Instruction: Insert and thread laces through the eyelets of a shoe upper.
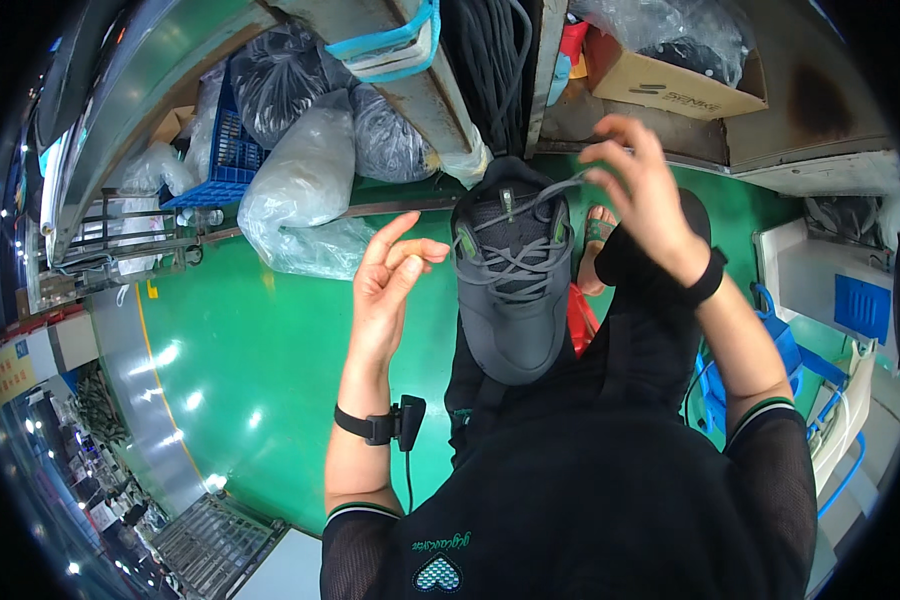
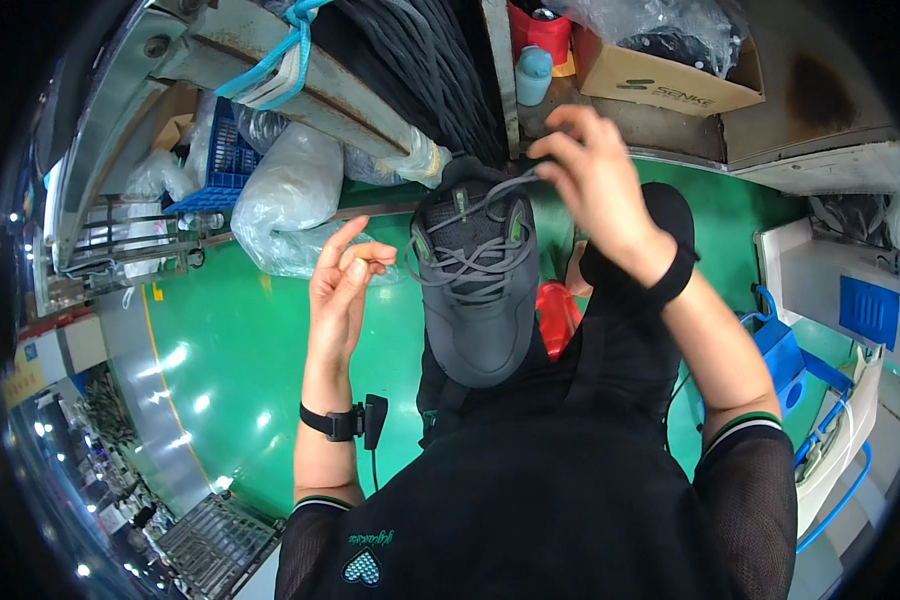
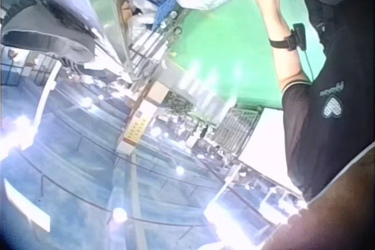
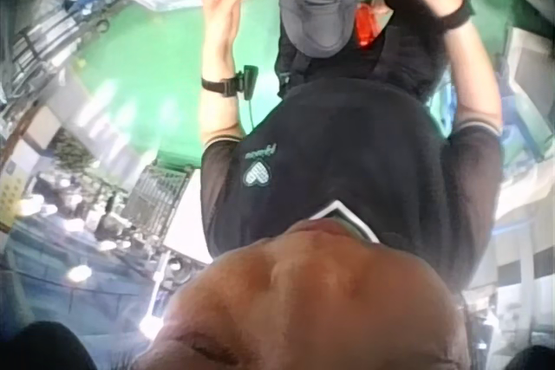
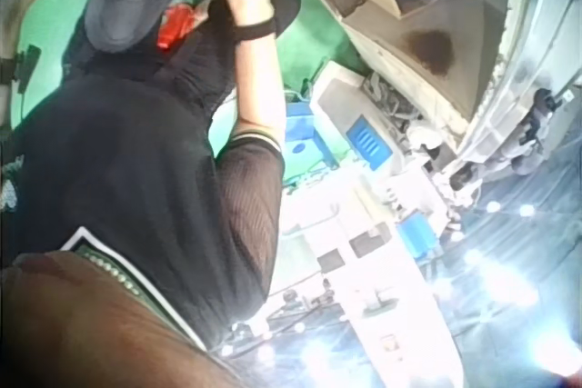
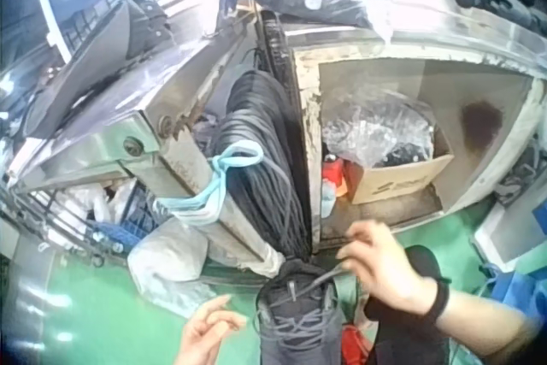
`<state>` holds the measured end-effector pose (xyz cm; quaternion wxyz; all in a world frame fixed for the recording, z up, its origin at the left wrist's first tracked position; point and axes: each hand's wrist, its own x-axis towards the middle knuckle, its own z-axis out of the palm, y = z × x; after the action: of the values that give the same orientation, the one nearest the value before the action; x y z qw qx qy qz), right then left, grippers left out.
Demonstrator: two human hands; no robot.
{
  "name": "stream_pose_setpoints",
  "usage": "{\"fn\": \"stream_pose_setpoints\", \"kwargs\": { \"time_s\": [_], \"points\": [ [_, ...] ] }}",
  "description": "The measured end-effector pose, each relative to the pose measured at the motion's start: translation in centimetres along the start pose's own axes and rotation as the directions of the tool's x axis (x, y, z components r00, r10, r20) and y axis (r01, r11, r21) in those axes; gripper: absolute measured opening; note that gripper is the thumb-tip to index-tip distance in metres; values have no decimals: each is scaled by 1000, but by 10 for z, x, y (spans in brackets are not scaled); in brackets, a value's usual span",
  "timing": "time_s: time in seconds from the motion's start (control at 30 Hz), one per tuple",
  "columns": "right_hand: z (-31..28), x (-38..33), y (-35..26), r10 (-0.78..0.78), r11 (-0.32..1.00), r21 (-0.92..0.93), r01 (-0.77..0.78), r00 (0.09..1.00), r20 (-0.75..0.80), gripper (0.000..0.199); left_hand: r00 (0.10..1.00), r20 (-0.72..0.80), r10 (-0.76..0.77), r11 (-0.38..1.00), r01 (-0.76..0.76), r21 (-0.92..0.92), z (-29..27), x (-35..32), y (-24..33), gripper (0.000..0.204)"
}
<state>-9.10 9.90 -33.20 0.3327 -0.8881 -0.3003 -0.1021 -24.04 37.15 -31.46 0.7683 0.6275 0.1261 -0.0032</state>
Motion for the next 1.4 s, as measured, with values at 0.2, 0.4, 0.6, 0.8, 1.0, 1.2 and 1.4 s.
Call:
{"fn": "stream_pose_setpoints", "kwargs": {
  "time_s": [0.2, 0.4, 0.6, 0.8, 1.0, 1.2, 1.4],
  "points": [
    [38, -21, -82, -225, 951, 225, 211, 974, 35, 29, 969, -242, 48, 978, 4, 209, -1, -2, -26, 25],
    [63, -18, -59, -151, 906, 408, 110, 986, 68, 9, 981, -192, 19, 968, 30, 247, 11, -15, -35, 19],
    [63, -19, -61, -69, 961, 274, 39, 992, 102, 9, 978, -207, -39, 975, 83, 208, 9, -15, -46, 18],
    [61, -16, -73, -333, 943, 60, 328, 934, 126, 8, 974, -212, 84, 958, -21, 286, 18, -9, -49, 22],
    [57, -22, -65, -196, 821, 567, 70, 967, 165, 6, 979, -199, -33, 934, 101, 341, 17, -10, -52, 25],
    [54, -18, -83, 50, 620, 676, -398, 880, 473, 4, 950, -235, 204, 937, -120, 328, 30, -5, -45, 21],
    [39, -36, -59, -88, 923, 384, -28, 955, 282, 9, 951, -257, 174, 945, -87, 316, 12, -12, -49, 18]
  ]
}}
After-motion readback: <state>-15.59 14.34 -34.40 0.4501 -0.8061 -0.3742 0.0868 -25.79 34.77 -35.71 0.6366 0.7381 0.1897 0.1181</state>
